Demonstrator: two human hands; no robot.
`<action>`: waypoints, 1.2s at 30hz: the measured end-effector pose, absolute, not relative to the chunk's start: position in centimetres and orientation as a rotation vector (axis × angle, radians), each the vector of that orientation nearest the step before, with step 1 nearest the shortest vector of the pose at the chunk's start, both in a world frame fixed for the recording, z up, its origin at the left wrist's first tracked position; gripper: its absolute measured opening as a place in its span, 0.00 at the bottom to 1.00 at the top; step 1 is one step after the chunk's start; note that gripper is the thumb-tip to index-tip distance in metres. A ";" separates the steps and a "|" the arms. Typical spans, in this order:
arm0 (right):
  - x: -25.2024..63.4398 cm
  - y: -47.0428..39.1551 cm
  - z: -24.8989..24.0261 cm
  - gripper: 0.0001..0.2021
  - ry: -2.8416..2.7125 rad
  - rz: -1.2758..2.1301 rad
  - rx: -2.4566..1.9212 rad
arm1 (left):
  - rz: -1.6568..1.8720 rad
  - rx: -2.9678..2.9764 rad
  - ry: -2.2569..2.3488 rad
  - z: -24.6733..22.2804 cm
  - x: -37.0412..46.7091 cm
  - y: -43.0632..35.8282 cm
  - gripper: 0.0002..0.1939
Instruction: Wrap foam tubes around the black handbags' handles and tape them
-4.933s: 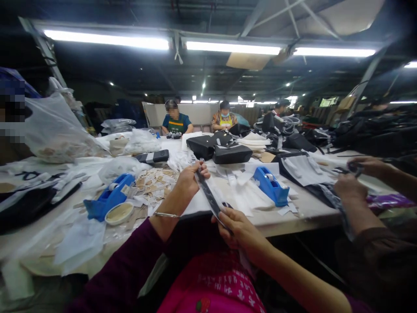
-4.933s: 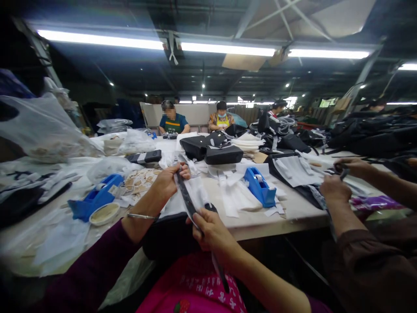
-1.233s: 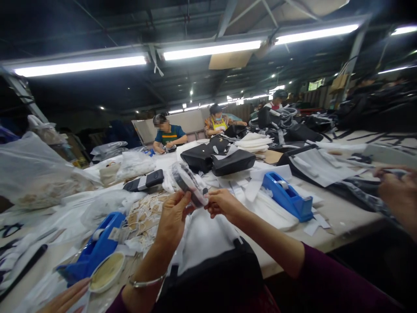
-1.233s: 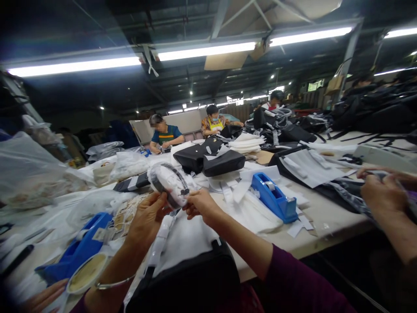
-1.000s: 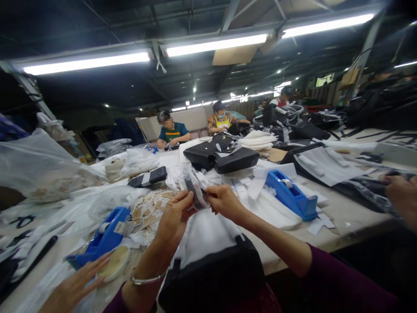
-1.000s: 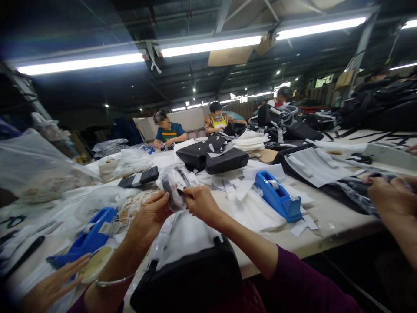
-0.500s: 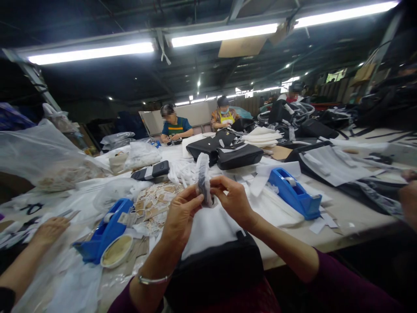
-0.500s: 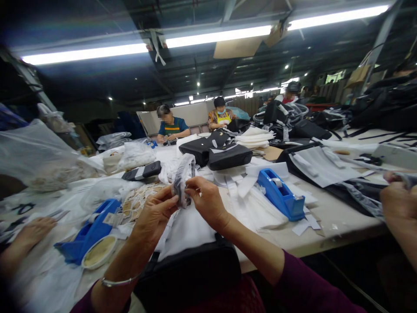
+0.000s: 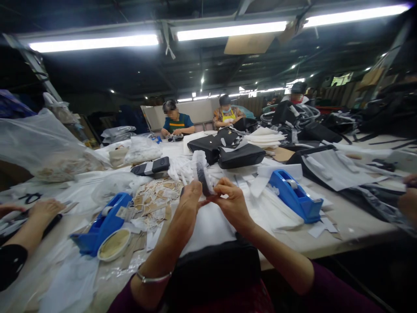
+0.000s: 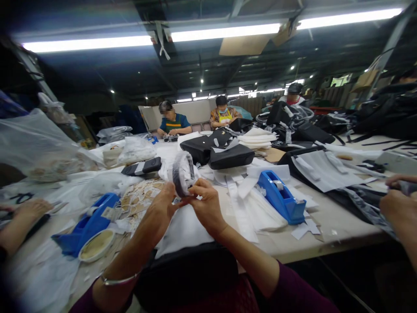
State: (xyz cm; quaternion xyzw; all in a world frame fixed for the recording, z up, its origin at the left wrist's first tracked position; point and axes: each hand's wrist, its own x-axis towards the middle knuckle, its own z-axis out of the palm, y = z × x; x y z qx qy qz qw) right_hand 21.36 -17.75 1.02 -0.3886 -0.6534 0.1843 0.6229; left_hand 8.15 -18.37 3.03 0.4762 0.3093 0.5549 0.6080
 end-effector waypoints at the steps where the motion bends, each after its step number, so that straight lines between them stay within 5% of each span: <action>1: 21.6 -17.7 0.6 0.11 -1.603 0.263 -0.876 | 1.222 1.081 0.660 3.4 7.9 -18.0 0.20; 6: 22.4 -18.0 -0.8 0.09 -1.893 -0.196 -0.864 | 1.065 0.949 0.537 3.1 7.2 -16.1 0.16; 14: 20.9 -17.6 0.6 0.03 -1.712 0.703 -0.993 | 1.443 1.134 0.734 1.0 9.3 -17.1 0.17; 20: 20.9 -17.0 -0.4 0.09 -1.966 0.027 -0.865 | 1.176 0.996 0.641 2.6 8.1 -16.2 0.17; 26: 19.5 -17.1 0.2 0.05 -1.764 0.396 -0.965 | 1.580 1.144 0.826 1.8 9.7 -16.8 0.14; 32: 21.0 -14.9 -1.2 0.12 -1.999 0.014 -0.641 | 1.225 0.924 0.658 2.9 9.1 -15.3 0.17; 36: 21.2 -14.7 -0.7 0.04 -1.795 0.399 -0.858 | 1.359 0.981 0.752 2.3 9.4 -14.1 0.17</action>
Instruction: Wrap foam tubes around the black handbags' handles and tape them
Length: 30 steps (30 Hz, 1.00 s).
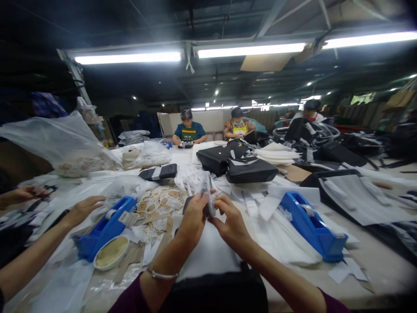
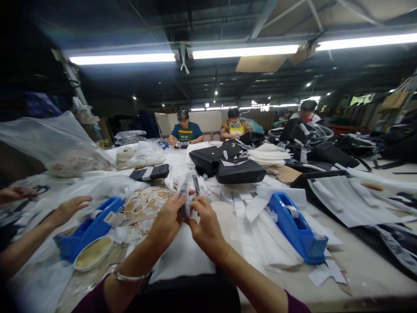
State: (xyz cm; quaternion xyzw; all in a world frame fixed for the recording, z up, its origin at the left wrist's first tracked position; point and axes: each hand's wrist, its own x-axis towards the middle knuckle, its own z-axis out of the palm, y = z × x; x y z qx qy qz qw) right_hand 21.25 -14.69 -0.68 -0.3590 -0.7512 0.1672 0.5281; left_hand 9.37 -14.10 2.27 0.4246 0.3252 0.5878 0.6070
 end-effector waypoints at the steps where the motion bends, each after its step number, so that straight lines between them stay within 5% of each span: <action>1: 21.1 -14.7 -0.5 0.02 -1.734 0.553 -0.909 | 1.416 1.020 0.797 2.0 9.6 -14.0 0.18; 3: 20.9 -14.6 -0.6 0.02 -1.681 0.704 -0.910 | 1.436 1.031 0.833 1.8 9.9 -13.7 0.17; 8: 21.6 -13.7 -1.8 0.08 -1.886 0.321 -0.738 | 1.163 0.931 0.788 1.7 9.8 -12.8 0.18; 13: 21.6 -13.5 -1.8 0.04 -1.743 0.796 -1.017 | 1.536 1.164 1.039 0.5 10.6 -13.3 0.13; 19: 21.9 -13.1 -2.5 0.06 -1.873 0.566 -0.715 | 1.204 0.841 0.879 1.2 10.6 -12.3 0.15; 24: 22.4 -12.4 -2.1 0.05 -1.730 0.955 -0.831 | 1.393 0.969 1.038 0.5 11.0 -11.4 0.15; 30: 22.7 -12.2 -3.1 0.06 -1.940 0.612 -0.640 | 1.096 0.666 0.965 0.4 10.6 -10.2 0.12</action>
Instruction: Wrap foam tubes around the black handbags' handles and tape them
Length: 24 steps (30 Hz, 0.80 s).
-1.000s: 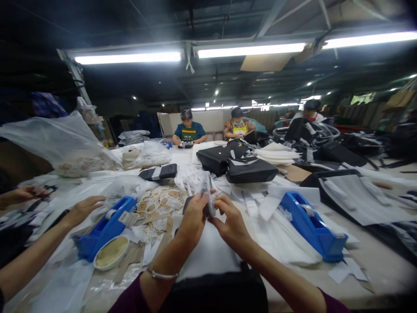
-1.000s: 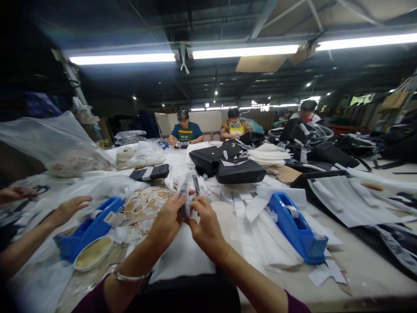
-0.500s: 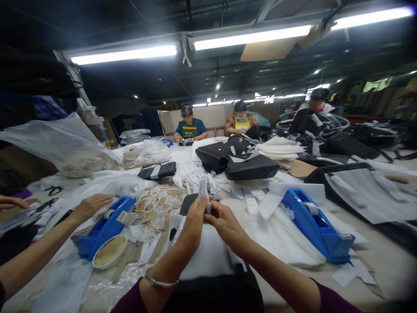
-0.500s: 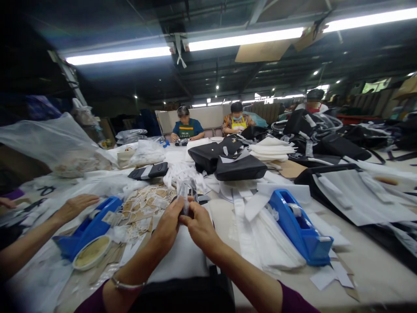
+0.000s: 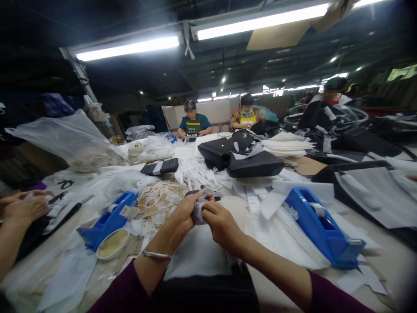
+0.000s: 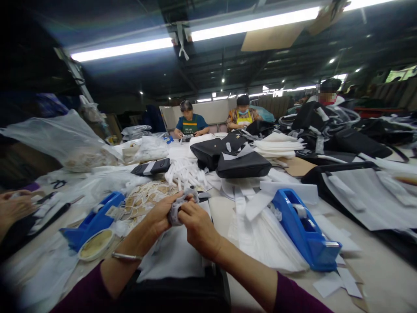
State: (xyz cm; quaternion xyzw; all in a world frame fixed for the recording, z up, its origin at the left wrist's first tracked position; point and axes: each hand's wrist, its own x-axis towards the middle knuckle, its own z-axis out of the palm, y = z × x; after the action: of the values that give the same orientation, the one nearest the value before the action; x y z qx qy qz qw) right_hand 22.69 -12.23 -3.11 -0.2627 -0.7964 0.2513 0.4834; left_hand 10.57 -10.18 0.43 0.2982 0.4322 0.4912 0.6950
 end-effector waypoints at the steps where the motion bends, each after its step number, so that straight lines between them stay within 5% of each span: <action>1: 22.6 -12.3 -3.1 0.05 -1.916 0.718 -0.699 | 1.170 0.700 0.995 0.1 10.6 -10.1 0.11; 5: 22.2 -12.5 -3.0 0.06 -1.718 1.257 -0.862 | 1.372 0.825 1.090 -1.2 11.0 -10.3 0.11; 12: 23.1 -11.9 -4.2 0.08 -1.993 0.512 -0.637 | 1.074 0.589 0.935 -0.7 11.0 -9.7 0.12; 18: 22.7 -11.8 -3.3 0.04 -1.663 1.283 -0.989 | 1.222 0.767 1.082 -2.5 11.6 -9.5 0.12; 24: 22.4 -12.0 -4.4 0.07 -1.904 0.657 -0.901 | 1.184 0.803 1.001 -2.8 11.0 -9.2 0.14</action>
State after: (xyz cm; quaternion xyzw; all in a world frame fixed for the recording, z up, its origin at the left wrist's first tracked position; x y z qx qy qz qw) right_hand 22.41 -12.02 -4.41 -0.3646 -0.7703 0.2657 0.4506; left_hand 10.98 -9.17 -2.76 0.3525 0.4394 0.5196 0.6424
